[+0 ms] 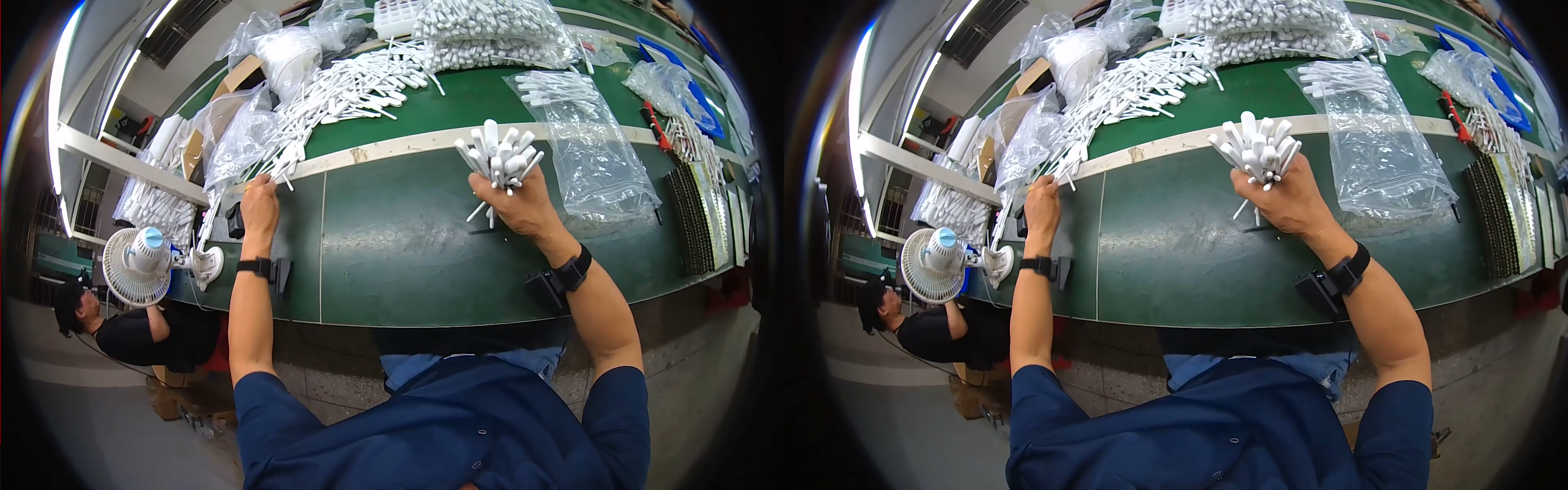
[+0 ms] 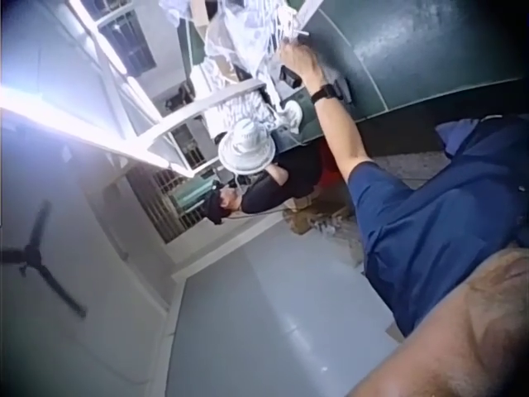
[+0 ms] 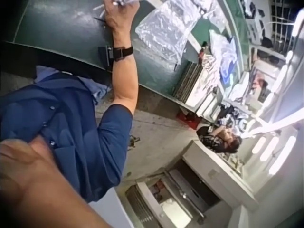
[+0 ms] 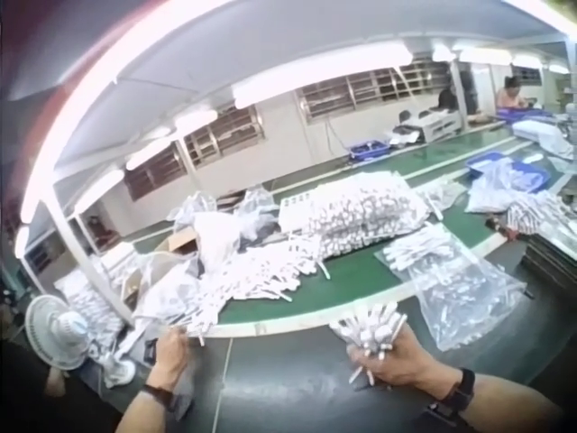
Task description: Packing sets of small white plastic components into clear plastic bags at a factory workstation.
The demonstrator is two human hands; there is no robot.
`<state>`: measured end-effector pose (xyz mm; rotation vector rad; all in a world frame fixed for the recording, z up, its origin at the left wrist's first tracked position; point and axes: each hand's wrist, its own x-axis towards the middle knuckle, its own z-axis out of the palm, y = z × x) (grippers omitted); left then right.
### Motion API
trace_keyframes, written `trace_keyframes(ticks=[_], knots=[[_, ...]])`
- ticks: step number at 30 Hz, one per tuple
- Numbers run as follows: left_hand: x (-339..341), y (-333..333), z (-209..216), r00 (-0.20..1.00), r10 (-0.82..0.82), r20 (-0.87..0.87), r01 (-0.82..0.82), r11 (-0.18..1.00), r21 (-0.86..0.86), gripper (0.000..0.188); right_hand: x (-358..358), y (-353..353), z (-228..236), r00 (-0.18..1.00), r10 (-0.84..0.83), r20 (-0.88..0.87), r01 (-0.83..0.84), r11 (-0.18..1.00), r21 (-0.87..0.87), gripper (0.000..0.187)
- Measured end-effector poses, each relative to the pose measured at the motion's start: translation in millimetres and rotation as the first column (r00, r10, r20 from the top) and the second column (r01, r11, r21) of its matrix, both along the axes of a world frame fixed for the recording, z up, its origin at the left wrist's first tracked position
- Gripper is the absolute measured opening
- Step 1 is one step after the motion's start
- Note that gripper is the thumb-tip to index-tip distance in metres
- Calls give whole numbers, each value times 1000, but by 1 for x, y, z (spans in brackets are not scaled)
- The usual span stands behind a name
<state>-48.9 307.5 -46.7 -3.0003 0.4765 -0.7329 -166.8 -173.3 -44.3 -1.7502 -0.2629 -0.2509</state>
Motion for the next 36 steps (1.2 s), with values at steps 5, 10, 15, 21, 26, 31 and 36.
trace_keyframes(ticks=[5,10,15,21,26,31,36], knots=[[-43,-113,30,972,-234,-36,187,853,-487,14,-8,14,14,984,3,-176,51,952,302,24],[-90,-241,25,839,-542,-39,278,489,-827,7,-6,31,14,997,38,-74,0,889,457,25],[-97,-292,19,785,-614,86,473,504,-723,2,-8,27,15,998,-22,-58,43,917,398,25],[-105,-305,11,757,-637,146,525,459,-717,4,-9,19,16,991,-92,-97,121,927,356,23],[-112,-311,7,777,-600,188,508,423,-750,5,-5,17,11,979,-53,-195,124,920,372,22],[-102,-301,-3,759,-609,229,570,454,-684,6,-7,17,10,990,-77,-120,111,947,302,21],[-98,-282,-10,771,-617,160,544,506,-670,8,-8,24,-2,999,-54,-1,53,980,191,21]])
